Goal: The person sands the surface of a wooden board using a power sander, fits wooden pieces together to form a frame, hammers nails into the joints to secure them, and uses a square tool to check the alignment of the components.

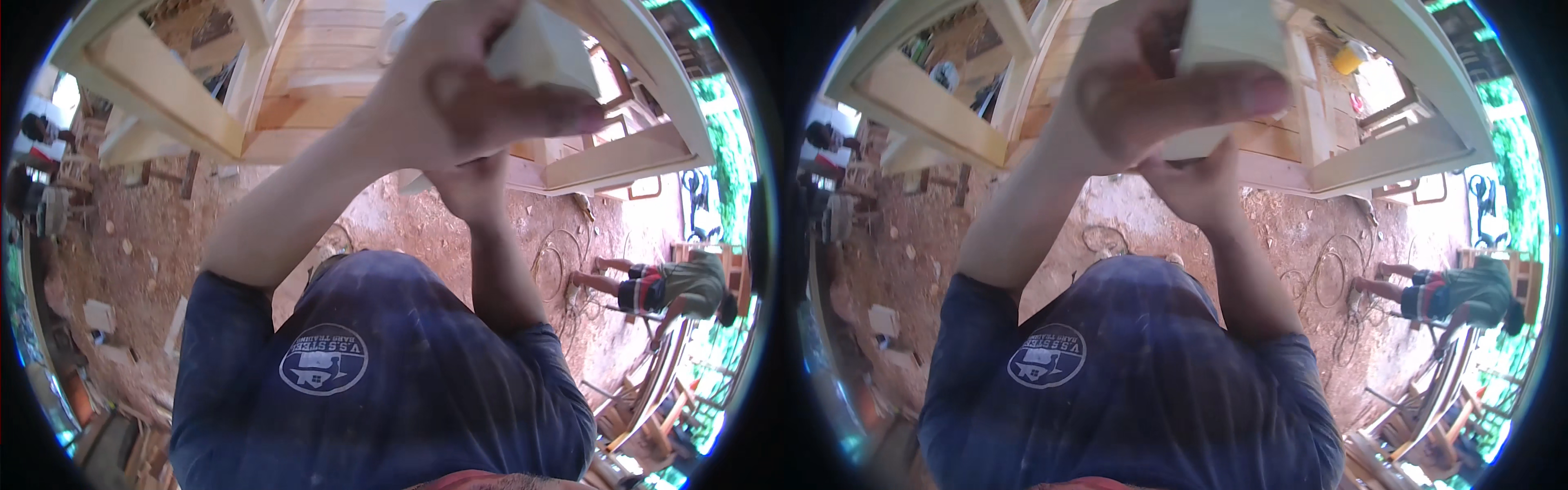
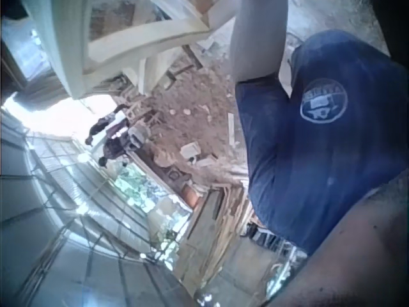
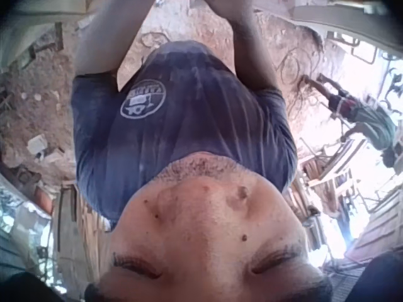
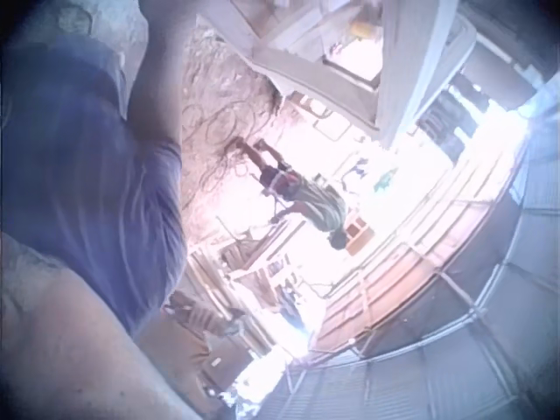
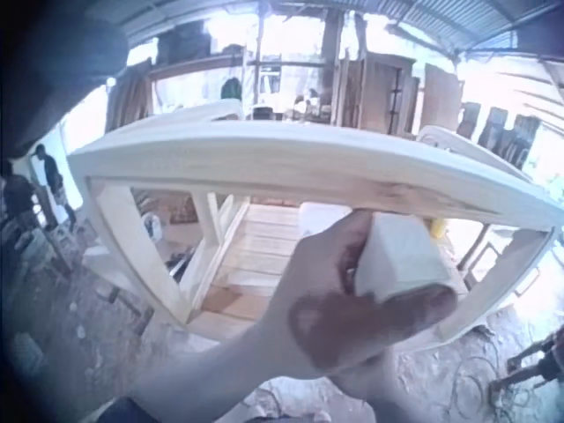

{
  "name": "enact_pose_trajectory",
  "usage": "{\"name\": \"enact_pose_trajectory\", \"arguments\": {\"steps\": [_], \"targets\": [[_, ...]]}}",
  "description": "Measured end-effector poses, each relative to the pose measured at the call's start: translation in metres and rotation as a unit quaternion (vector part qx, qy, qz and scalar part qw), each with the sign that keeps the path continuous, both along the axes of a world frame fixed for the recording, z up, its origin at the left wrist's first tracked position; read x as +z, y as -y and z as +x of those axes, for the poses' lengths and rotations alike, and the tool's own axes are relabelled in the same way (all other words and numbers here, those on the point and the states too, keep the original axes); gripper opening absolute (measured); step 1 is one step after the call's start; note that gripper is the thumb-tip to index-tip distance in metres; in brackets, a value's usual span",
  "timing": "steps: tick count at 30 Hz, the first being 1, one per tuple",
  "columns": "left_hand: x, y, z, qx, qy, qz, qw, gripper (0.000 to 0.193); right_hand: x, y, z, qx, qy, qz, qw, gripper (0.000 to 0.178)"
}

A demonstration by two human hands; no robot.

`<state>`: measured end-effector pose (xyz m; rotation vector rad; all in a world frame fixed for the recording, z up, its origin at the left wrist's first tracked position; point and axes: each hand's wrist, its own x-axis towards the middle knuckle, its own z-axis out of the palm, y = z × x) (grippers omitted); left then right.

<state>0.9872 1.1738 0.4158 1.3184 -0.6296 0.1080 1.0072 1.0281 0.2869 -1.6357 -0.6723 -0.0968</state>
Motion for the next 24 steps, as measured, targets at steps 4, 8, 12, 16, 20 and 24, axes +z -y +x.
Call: {"name": "enact_pose_trajectory", "arguments": {"steps": [4, 8, 12, 16, 20, 24], "targets": [[-0.005, -0.001, -0.008, 0.045, 0.097, 0.029, 0.994, 0.085, -0.005, 0.0, -0.001, -0.012, 0.076, 0.016, 0.997, 0.04], [-0.006, -0.007, -0.008, 0.072, 0.144, 0.04, 0.986, 0.088, -0.008, -0.002, -0.001, -0.043, 0.083, -0.014, 0.996, 0.036], [-0.005, -0.006, -0.009, 0.093, 0.152, 0.04, 0.983, 0.089, -0.009, 0.0, 0.003, -0.058, 0.104, -0.032, 0.992, 0.034], [0.0, -0.007, -0.012, 0.083, 0.115, 0.076, 0.987, 0.085, -0.007, -0.004, 0.004, -0.026, 0.077, -0.006, 0.997, 0.032], [-0.007, -0.017, 0.011, -0.01, 0.094, 0.085, 0.992, 0.078, -0.008, 0.0, 0.011, -0.031, 0.104, -0.006, 0.994, 0.033], [-0.029, 0.001, 0.023, 0.087, 0.062, 0.037, 0.994, 0.051, 0.0, -0.008, 0.004, -0.013, 0.046, 0.01, 0.999, 0.044]]}}
